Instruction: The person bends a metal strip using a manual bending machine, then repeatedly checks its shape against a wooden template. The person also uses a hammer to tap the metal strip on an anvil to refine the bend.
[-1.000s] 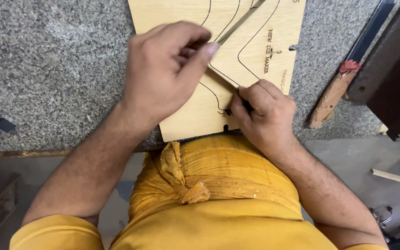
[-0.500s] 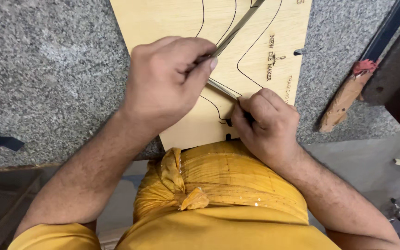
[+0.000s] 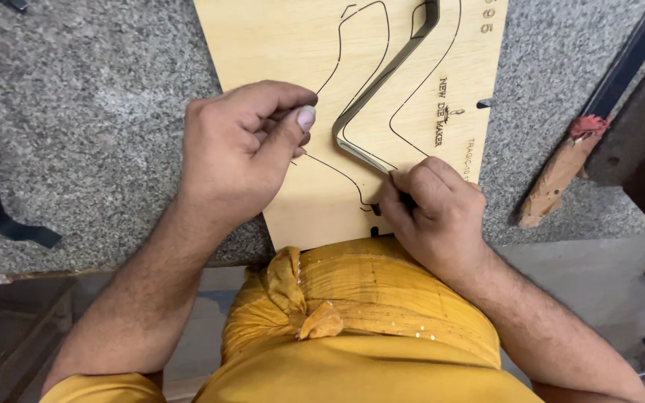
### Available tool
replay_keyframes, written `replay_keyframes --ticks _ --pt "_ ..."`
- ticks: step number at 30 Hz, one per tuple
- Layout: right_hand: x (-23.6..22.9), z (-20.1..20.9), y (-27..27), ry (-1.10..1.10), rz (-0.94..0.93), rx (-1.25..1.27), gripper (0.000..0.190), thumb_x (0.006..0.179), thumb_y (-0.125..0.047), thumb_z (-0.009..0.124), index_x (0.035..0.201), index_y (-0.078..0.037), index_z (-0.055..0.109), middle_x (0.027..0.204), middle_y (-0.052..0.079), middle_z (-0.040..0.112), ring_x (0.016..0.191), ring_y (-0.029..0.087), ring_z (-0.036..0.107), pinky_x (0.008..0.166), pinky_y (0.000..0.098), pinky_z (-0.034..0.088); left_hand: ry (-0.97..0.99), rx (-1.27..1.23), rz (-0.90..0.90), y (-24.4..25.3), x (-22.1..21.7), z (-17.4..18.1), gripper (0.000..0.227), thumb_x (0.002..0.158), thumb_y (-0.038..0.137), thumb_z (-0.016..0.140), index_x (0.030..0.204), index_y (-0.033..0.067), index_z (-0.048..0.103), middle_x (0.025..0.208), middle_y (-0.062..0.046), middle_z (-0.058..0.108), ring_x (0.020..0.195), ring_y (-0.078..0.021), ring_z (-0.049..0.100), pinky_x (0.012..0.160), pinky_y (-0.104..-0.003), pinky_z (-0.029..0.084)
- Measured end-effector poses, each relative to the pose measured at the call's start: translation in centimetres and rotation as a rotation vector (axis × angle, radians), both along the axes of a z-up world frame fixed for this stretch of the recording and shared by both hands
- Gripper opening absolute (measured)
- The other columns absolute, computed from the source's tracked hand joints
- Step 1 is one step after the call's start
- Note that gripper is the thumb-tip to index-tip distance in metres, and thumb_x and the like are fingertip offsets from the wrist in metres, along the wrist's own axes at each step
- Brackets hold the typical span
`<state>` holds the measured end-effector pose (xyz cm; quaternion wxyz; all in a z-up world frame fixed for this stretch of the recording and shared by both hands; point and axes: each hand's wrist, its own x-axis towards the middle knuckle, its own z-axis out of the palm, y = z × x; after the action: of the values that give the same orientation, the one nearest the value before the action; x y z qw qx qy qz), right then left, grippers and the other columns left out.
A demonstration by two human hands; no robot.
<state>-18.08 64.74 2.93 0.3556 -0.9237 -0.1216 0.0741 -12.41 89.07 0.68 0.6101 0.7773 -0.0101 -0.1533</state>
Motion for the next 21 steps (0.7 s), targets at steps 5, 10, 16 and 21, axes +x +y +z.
replay_keyframes --ticks 5,10,16,21 --pt "-0.6 0.2 -1.1 -0.060 0.000 0.077 0.015 0.090 0.003 0.080 0.092 -0.002 0.066 0.083 0.011 0.066 0.071 0.021 0.067 0.061 0.0323 0.053 0.256 -0.063 -0.020 -0.6 -0.5 0.6 0.014 0.098 0.008 0.072 0.109 0.0007 0.074 0.085 -0.007 0.077 0.073 -0.0087 0.075 0.064 -0.024 0.063" --pt "-2.6 1.3 -3.3 -0.131 -0.108 0.166 0.013 0.089 0.004 0.078 0.092 0.000 0.066 0.085 0.011 0.068 0.071 0.018 0.066 0.060 0.0287 0.050 0.361 -0.596 0.042 -4.0 -3.0 1.5 0.021 0.090 0.001 0.078 0.110 -0.0034 0.075 0.094 -0.007 0.078 0.086 -0.0100 0.072 0.078 -0.025 0.063" --pt "-6.0 3.0 -5.8 -0.258 -0.229 0.299 0.012 0.090 0.003 0.078 0.095 0.001 0.067 0.088 0.012 0.070 0.069 0.018 0.066 0.059 0.0277 0.049 0.506 -0.960 -0.027 -10.8 -5.7 3.9 0.020 0.088 -0.003 0.079 0.108 -0.0034 0.075 0.092 -0.008 0.076 0.078 -0.0124 0.070 0.072 -0.025 0.060" --pt "-10.0 3.4 -10.6 -0.349 -0.167 0.278 0.018 0.094 -0.006 0.077 0.103 0.004 0.065 0.099 0.016 0.069 0.083 0.022 0.069 0.075 0.0307 0.055 -0.065 -0.543 -0.222 -14.2 -7.7 5.6 0.019 0.083 -0.002 0.083 0.100 0.0009 0.078 0.092 -0.007 0.075 0.087 -0.0161 0.067 0.078 -0.028 0.055"
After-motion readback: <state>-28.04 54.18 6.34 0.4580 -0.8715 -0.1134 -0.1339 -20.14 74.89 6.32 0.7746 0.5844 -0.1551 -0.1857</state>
